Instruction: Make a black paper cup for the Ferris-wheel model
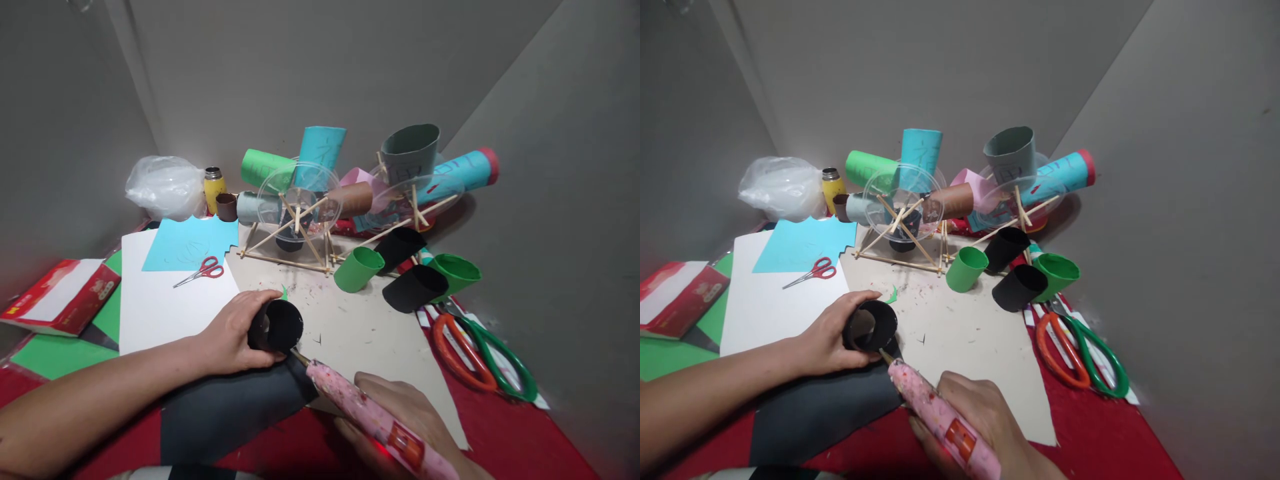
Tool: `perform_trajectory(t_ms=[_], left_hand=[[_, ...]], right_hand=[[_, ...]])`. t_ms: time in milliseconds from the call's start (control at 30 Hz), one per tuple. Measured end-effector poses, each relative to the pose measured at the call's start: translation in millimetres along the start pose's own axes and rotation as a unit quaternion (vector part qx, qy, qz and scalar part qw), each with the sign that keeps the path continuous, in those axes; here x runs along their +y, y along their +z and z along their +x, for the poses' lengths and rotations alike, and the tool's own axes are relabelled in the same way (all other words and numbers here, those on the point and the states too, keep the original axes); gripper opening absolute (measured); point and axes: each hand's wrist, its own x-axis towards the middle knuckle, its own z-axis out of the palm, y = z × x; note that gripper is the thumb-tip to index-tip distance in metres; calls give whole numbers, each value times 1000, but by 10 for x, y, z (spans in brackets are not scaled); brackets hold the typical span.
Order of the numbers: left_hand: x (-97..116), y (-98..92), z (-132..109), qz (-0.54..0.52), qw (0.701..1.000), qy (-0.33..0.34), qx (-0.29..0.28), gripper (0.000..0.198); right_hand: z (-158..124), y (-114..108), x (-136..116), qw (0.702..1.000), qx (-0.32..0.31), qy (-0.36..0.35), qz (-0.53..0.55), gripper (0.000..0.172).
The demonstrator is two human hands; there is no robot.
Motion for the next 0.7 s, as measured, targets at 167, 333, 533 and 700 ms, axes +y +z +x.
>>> perform_trajectory(t_ms=[167,333,533,700], left_hand=[[19,-7,3,2,1000,-8,-8,79],[27,-2,6,1,1000,-4,-8,78],[40,-7,6,3,1000,-5,-12,77],[37,1,7,2,1000,4,-8,77]], right_hand=[[24,-19,21,998,-9,-55,-25,22],[-15,7,47,999,-19,-38,2,19],[29,-56,5,998,-23,-58,1,16],[63,-77,-27,997,-13,-73,-22,19]])
